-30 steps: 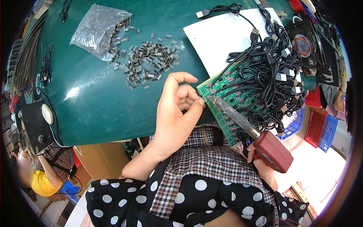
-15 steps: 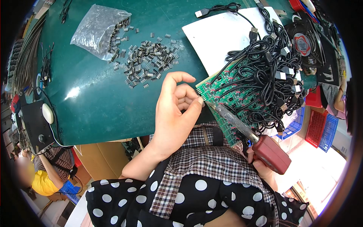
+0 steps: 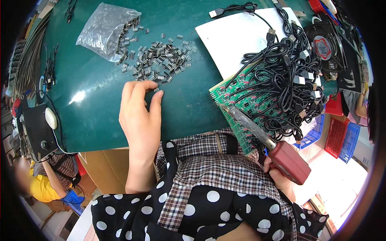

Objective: The person solders electronic components onto multiple small circuit boards arranged in a row, using a soldering iron to attach the wiring.

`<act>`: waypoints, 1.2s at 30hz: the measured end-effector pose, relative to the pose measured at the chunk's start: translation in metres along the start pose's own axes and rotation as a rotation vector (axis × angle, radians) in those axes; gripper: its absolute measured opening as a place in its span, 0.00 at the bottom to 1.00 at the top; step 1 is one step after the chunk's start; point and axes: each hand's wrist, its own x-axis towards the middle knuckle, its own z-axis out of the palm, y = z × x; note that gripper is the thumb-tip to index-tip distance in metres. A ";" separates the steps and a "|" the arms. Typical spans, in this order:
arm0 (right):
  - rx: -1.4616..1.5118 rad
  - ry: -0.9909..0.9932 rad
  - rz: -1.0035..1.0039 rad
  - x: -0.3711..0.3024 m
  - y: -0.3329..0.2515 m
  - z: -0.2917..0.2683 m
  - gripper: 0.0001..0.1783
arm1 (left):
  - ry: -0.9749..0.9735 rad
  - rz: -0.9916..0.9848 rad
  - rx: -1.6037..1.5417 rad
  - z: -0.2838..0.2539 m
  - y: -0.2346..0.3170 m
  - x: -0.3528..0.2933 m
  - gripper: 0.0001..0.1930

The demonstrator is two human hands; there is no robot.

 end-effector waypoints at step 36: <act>0.203 0.036 0.010 0.014 -0.021 0.013 0.33 | -0.496 -0.302 -1.110 0.008 0.013 -0.029 0.08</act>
